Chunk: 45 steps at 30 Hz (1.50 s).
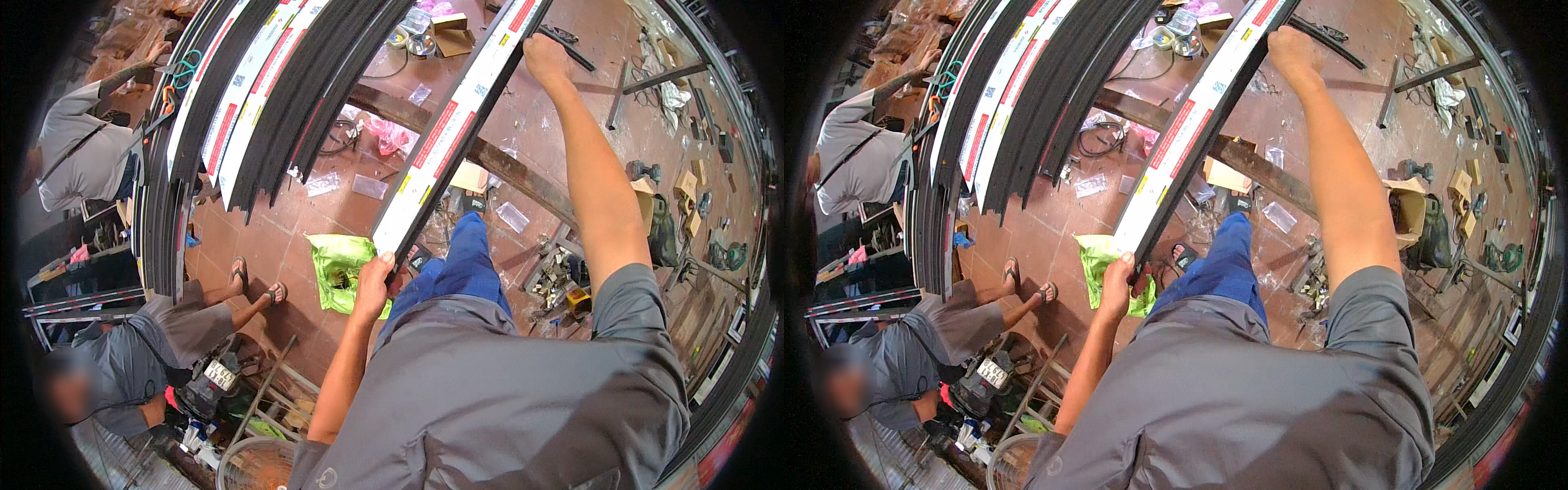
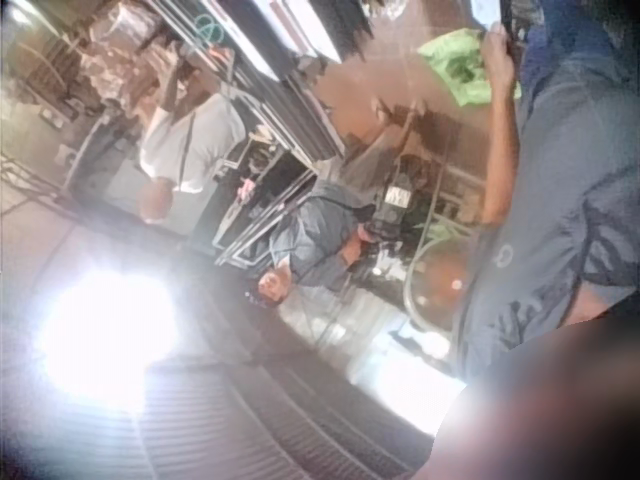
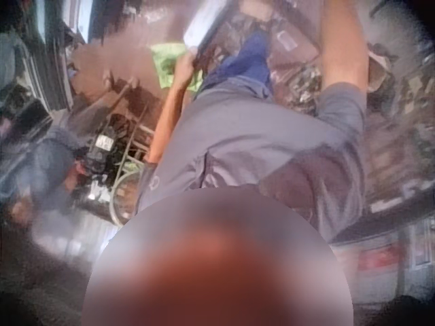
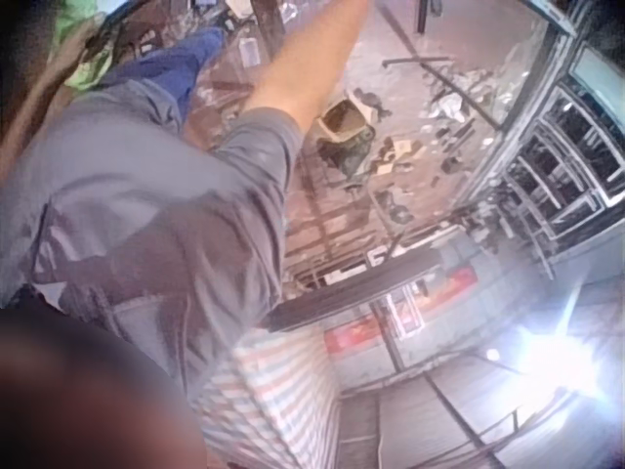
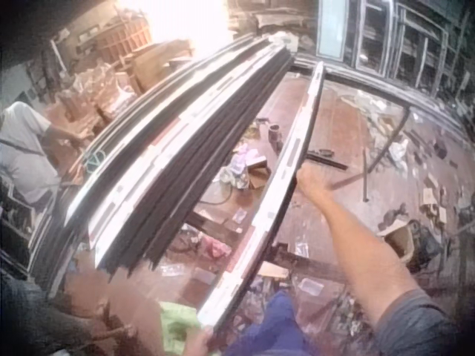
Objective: The person handles long aluminum window frame profiles, aligns them on a workbench, and uses pliers to insert small components into the profile ends. The person repeatedly picks up profiles, positions them, and secures parts with pliers while other workers are present in the background.
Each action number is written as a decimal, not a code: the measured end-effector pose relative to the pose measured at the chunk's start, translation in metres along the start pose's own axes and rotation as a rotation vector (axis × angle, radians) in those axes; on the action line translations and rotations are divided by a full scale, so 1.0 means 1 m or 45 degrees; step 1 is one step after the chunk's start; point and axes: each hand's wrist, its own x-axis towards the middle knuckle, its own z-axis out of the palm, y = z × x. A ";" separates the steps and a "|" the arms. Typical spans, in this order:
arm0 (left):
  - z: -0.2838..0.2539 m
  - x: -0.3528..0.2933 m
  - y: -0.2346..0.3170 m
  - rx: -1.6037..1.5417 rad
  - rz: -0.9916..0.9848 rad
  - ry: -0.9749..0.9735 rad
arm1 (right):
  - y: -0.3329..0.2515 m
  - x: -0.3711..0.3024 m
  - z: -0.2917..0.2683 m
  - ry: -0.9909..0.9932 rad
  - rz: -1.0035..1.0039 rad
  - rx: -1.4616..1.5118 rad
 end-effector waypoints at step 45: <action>-0.006 -0.008 -0.007 -0.214 -0.160 0.026 | 0.047 0.025 0.006 0.234 -0.833 -0.144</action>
